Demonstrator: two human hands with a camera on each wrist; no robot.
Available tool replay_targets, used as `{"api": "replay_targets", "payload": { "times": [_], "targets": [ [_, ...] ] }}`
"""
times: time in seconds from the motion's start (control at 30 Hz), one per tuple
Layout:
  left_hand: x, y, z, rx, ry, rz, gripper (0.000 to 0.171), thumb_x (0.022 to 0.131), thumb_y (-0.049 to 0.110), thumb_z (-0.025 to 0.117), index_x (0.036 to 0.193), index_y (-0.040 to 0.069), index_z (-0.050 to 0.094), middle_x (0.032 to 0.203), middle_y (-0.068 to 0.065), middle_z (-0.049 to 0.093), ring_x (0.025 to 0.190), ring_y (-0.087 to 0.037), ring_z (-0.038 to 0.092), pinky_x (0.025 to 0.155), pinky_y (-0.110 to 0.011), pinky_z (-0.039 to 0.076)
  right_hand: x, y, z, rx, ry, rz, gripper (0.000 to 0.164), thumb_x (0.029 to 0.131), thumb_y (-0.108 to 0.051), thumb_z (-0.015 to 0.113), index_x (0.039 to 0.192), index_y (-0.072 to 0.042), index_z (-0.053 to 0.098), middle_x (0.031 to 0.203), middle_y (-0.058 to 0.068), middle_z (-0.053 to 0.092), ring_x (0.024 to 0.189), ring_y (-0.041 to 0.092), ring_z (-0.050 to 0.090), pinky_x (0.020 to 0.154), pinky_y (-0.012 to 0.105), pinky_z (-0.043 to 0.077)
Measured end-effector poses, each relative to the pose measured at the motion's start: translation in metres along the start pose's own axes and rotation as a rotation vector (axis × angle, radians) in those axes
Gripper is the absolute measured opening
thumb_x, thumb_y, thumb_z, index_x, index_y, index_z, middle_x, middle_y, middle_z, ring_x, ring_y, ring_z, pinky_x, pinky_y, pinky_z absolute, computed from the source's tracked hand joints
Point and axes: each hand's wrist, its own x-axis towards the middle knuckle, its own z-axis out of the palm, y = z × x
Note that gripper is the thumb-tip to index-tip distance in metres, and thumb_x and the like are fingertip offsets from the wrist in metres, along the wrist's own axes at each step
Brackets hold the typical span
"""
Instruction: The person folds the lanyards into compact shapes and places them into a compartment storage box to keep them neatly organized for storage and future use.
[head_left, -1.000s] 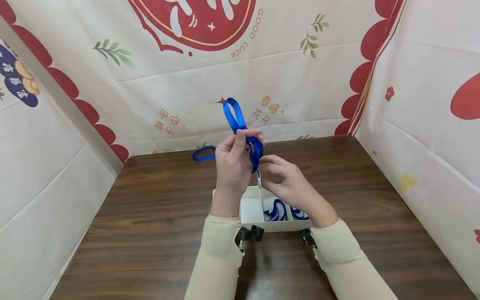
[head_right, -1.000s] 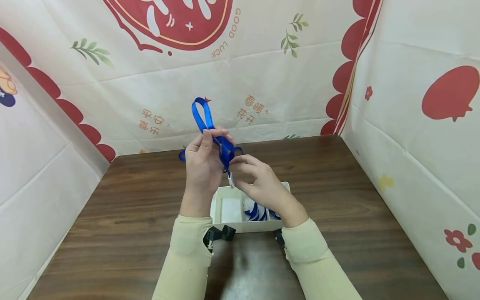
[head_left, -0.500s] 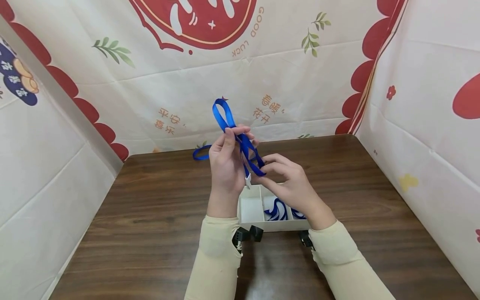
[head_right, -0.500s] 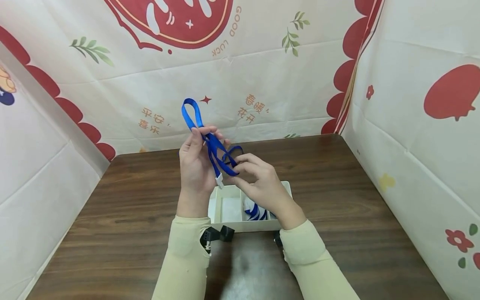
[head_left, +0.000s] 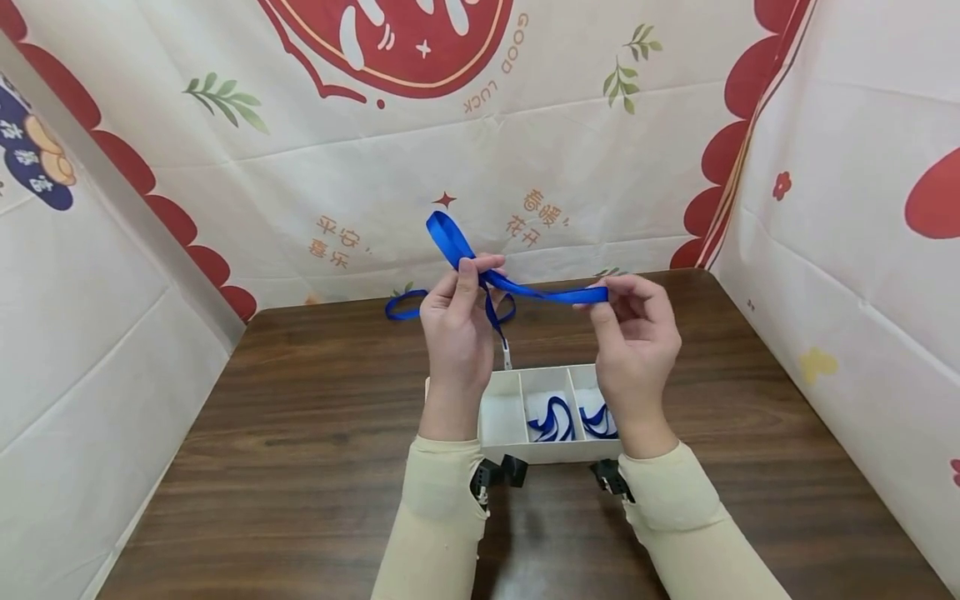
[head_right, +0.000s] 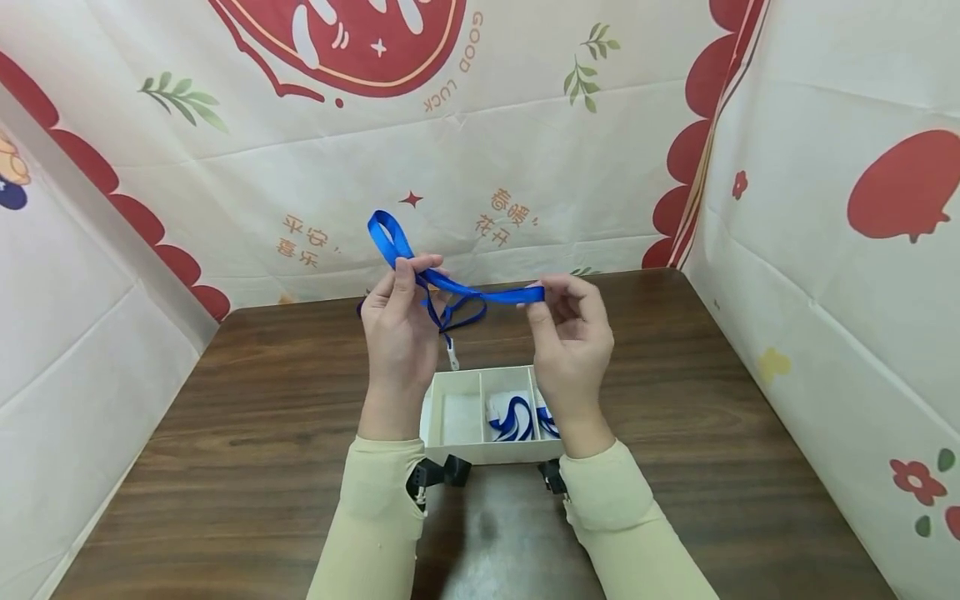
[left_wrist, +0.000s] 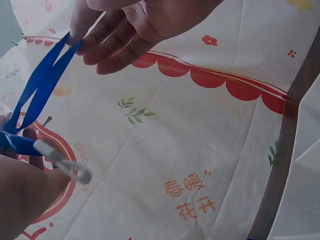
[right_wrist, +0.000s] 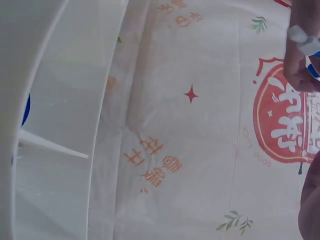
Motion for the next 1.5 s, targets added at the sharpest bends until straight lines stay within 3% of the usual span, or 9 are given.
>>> {"api": "replay_targets", "payload": {
  "times": [0.1,0.23,0.4,0.57,0.73,0.87,1.1,1.27,1.5],
  "targets": [
    [0.001,0.001,-0.001,0.006,0.016,0.011,0.038,0.113,0.027,0.052,0.095,0.021,0.085,0.099,0.002,0.071,0.102,-0.015,0.065,0.09,-0.032,0.041,0.003,0.0,-0.008,0.046,-0.143,0.026,0.018,0.097,0.008,0.07,0.111,0.018,0.067,0.12,0.003,0.073,0.109,0.018,0.069,0.099,0.023,0.059],
    [0.002,0.002,-0.004,0.013,0.052,0.0,0.041,0.114,0.025,0.049,0.096,0.02,0.084,0.1,0.003,0.074,0.101,-0.016,0.065,0.091,-0.033,0.039,0.008,-0.002,-0.024,0.088,-0.503,0.148,0.009,0.098,0.007,0.068,0.105,0.009,0.074,0.138,0.005,0.064,0.123,0.024,0.061,0.1,0.025,0.058],
    [0.002,0.002,-0.007,-0.009,0.087,-0.023,0.04,0.114,0.027,0.05,0.095,0.018,0.084,0.099,0.003,0.076,0.1,-0.017,0.065,0.09,-0.034,0.041,0.011,-0.01,-0.032,-0.014,-0.789,0.239,0.019,0.099,0.006,0.064,0.098,-0.007,0.077,0.151,0.009,0.054,0.138,0.025,0.051,0.107,0.037,0.05],
    [0.003,0.004,-0.007,-0.018,0.075,-0.003,0.04,0.113,0.027,0.051,0.094,0.018,0.084,0.099,0.003,0.076,0.1,-0.016,0.065,0.088,-0.035,0.04,0.009,-0.011,-0.024,-0.076,-0.728,0.197,0.01,0.096,0.005,0.072,0.096,-0.005,0.072,0.134,0.001,0.063,0.125,0.019,0.058,0.1,0.031,0.056],
    [0.002,0.005,-0.008,-0.027,0.083,-0.012,0.039,0.113,0.027,0.051,0.094,0.018,0.084,0.101,0.002,0.075,0.099,-0.015,0.064,0.086,-0.033,0.041,0.007,-0.008,-0.018,-0.058,-0.472,0.1,0.018,0.089,0.016,0.074,0.105,0.008,0.07,0.114,-0.004,0.072,0.098,0.013,0.066,0.087,0.02,0.061],
    [0.001,0.006,-0.007,-0.022,0.085,-0.016,0.04,0.113,0.025,0.051,0.094,0.019,0.085,0.104,0.002,0.074,0.108,-0.015,0.059,0.091,-0.035,0.046,0.007,-0.008,-0.014,-0.095,-0.285,0.042,0.023,0.092,0.015,0.071,0.115,0.011,0.071,0.112,-0.003,0.074,0.092,0.01,0.069,0.084,0.018,0.059],
    [-0.001,0.003,-0.005,-0.027,0.062,-0.02,0.04,0.114,0.025,0.05,0.095,0.02,0.085,0.107,0.002,0.073,0.115,-0.015,0.056,0.096,-0.037,0.046,0.006,-0.012,-0.011,0.002,-0.136,0.115,0.028,0.098,0.009,0.068,0.125,0.014,0.066,0.115,0.002,0.073,0.094,0.011,0.076,0.091,0.019,0.06],
    [-0.001,0.004,-0.005,-0.015,0.072,-0.011,0.04,0.114,0.024,0.05,0.095,0.02,0.085,0.107,0.002,0.073,0.113,-0.015,0.055,0.094,-0.035,0.046,0.008,-0.016,-0.015,0.16,-0.209,0.193,0.019,0.099,0.012,0.064,0.116,0.017,0.069,0.122,0.012,0.071,0.099,0.018,0.075,0.093,0.025,0.062],
    [0.001,0.007,-0.005,-0.035,0.084,0.003,0.04,0.113,0.027,0.051,0.094,0.018,0.084,0.101,0.003,0.076,0.098,-0.015,0.063,0.087,-0.033,0.043,0.01,-0.017,-0.029,0.123,-0.565,0.289,0.022,0.101,0.011,0.056,0.107,0.001,0.075,0.146,0.016,0.056,0.126,0.027,0.06,0.1,0.03,0.058]
  ]
}}
